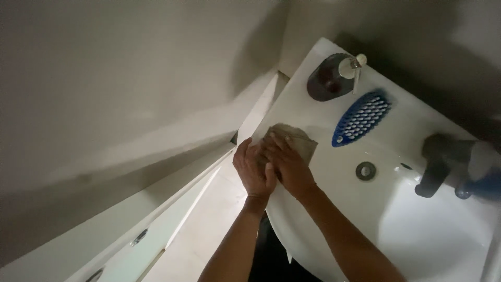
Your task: The person scrubs the inside of a white bathroom sink using a blue scrub brush. After scrubbing, the person turns on the faucet to rinse the sink and then wipes the sink surface and faucet with a cloth.
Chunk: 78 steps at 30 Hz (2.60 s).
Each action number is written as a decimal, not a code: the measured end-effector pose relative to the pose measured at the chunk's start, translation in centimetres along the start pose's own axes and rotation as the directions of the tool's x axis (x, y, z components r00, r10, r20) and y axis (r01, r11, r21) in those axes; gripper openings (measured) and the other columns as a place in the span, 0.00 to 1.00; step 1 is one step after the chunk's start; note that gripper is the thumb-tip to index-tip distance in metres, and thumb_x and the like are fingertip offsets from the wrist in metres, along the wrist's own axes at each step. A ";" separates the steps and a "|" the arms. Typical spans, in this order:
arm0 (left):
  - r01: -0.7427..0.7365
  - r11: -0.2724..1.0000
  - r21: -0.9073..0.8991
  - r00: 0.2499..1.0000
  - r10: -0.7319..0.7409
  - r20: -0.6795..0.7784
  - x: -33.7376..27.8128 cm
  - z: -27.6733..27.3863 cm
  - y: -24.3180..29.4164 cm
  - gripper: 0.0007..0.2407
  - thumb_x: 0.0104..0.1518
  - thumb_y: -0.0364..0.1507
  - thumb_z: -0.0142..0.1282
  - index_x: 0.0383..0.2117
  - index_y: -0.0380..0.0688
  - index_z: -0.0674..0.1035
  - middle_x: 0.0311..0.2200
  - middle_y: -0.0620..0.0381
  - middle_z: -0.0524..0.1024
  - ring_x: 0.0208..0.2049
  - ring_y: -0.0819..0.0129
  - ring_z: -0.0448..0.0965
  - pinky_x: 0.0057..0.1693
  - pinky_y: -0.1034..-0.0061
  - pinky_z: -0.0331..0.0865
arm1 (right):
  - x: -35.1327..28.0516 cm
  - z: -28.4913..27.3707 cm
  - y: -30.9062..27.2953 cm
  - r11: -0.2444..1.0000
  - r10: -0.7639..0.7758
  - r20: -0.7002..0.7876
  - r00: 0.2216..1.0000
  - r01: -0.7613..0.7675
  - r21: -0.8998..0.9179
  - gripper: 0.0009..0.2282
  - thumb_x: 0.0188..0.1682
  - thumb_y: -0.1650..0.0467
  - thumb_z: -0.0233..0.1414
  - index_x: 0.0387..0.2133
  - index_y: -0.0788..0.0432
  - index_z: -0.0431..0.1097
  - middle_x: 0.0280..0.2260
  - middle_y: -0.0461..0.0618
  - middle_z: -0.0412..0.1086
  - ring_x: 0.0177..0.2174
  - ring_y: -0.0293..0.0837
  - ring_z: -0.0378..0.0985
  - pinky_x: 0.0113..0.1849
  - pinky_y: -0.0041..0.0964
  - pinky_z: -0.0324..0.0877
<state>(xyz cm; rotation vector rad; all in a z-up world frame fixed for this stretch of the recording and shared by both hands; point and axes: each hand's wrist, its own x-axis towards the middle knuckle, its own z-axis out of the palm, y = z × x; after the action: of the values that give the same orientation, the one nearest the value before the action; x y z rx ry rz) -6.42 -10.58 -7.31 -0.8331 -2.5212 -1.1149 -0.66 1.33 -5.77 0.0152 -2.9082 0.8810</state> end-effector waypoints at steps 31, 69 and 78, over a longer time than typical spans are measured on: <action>-0.078 0.985 0.155 0.976 0.044 0.213 -0.7 0.5 0.1 0.25 0.58 0.50 0.43 0.55 0.49 0.71 0.53 0.49 0.69 0.61 0.42 0.67 0.65 0.42 0.58 | -2.3 2.7 -1.3 0.920 0.370 -0.072 0.926 -0.354 0.171 0.20 0.54 0.67 0.42 0.60 0.52 0.66 0.67 0.50 0.56 0.66 0.65 0.50 0.65 0.64 0.45; -0.201 0.978 -0.054 0.872 0.204 0.446 2.6 -1.7 3.2 0.12 0.54 0.33 0.61 0.39 0.38 0.82 0.54 0.50 0.75 0.62 0.54 0.70 0.70 0.57 0.61 | -31.7 15.1 -1.7 0.870 0.117 0.271 0.955 -0.230 0.436 0.20 0.53 0.64 0.51 0.60 0.48 0.67 0.70 0.54 0.46 0.69 0.64 0.35 0.63 0.55 0.47; -0.214 0.977 -0.011 0.829 0.188 0.527 1.7 -1.0 2.6 0.13 0.56 0.31 0.56 0.45 0.40 0.80 0.57 0.49 0.74 0.65 0.54 0.67 0.72 0.59 0.56 | -24.8 6.3 -6.2 0.740 0.315 0.319 0.894 -0.442 0.508 0.22 0.45 0.71 0.57 0.56 0.47 0.71 0.68 0.49 0.52 0.70 0.60 0.40 0.64 0.68 0.39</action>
<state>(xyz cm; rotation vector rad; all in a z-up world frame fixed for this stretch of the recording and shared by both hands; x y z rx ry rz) -6.19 -9.23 -4.38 -1.5308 -2.7686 -0.8318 23.63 -7.86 -10.05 -0.4910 -2.7355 1.9092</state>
